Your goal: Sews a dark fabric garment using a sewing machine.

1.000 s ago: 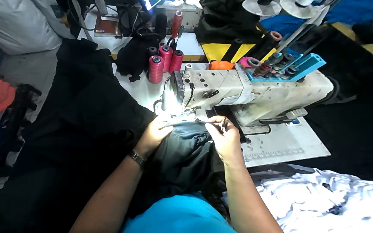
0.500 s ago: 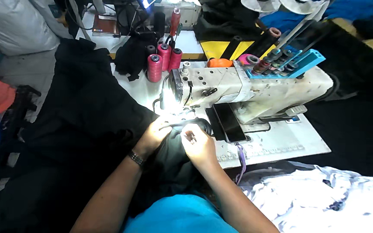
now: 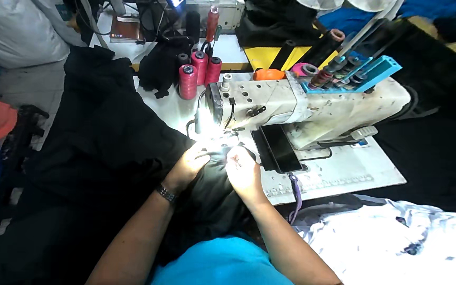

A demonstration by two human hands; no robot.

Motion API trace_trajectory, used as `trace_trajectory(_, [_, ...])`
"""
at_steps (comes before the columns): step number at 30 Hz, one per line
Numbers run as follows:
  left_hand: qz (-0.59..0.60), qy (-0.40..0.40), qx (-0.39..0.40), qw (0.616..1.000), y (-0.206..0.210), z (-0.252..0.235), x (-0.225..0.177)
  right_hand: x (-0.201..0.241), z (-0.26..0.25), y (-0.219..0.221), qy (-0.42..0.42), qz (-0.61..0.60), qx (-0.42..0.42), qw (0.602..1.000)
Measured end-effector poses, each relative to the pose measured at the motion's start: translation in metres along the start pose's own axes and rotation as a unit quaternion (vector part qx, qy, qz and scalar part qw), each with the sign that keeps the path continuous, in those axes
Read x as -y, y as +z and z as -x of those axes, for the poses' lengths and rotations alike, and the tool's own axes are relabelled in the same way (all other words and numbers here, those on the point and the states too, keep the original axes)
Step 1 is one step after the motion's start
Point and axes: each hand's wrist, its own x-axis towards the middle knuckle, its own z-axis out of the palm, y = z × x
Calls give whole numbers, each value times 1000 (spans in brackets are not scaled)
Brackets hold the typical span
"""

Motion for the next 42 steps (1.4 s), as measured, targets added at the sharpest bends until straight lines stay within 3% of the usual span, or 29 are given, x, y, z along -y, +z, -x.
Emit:
trace_trajectory(9, [-2,-1,-9,1000,1,-1,2,6,1,5,-17,52,11,998])
trace_trajectory(17, [1,-38,-49,998,-1,-3,4,-17,-14,-11,2,44,-41,998])
trace_trajectory(19, [3,-34,-47,998,0,-3,3,-26,-20,-18,18,47,-4,999])
trace_trajectory(22, [1,-37,-48,998,0,-4,2,-28,-31,-30,78,39,123,989])
trace_trajectory(25, [-76,16,-73,994,-1,-5,4,-28,-38,-40,89,36,197,976])
trace_trajectory(28, [-188,102,-129,968,-3,-8,8,-23,-42,-56,102,9,212,972])
trace_trajectory(31, [-248,127,-157,947,-3,-9,10,-19,-44,-66,90,12,201,975])
trace_trajectory(42, [-210,134,-111,962,-10,-10,9,-17,-47,-75,46,-15,205,978])
